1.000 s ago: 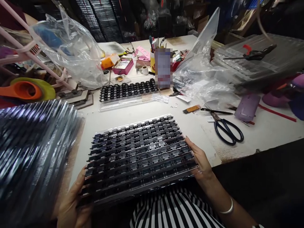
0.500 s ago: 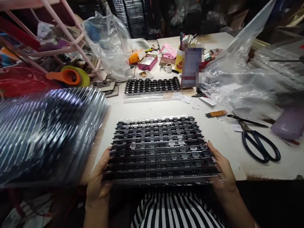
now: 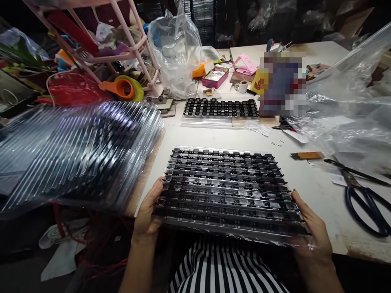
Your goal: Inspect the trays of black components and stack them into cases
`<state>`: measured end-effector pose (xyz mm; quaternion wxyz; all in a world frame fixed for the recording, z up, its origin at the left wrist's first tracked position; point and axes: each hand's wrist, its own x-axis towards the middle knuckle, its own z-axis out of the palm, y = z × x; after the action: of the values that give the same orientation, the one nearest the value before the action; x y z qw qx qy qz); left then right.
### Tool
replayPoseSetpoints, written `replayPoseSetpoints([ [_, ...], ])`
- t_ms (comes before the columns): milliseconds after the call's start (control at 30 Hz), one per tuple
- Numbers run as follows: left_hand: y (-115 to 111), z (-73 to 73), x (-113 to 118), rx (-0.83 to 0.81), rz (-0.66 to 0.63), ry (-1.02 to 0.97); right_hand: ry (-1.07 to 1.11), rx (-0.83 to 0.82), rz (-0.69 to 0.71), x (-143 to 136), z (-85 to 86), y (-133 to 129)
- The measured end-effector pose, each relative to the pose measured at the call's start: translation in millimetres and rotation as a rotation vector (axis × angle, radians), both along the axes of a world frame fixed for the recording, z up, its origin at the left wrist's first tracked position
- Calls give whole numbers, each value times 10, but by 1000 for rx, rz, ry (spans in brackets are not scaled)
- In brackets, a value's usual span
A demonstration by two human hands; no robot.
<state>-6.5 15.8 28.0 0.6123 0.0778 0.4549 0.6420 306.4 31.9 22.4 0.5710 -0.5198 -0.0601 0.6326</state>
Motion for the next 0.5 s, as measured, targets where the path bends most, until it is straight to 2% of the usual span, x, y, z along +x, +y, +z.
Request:
replayPoseSetpoints([
  [133,-1,35,7,-17,6,-45,58,33,57,7,-2,-1],
  [267,0,36,4,-15,-42,3,96,72,82,3,-3,5],
  [500,-3,22,-8,-27,-78,31,105,48,21,0,6,-25],
])
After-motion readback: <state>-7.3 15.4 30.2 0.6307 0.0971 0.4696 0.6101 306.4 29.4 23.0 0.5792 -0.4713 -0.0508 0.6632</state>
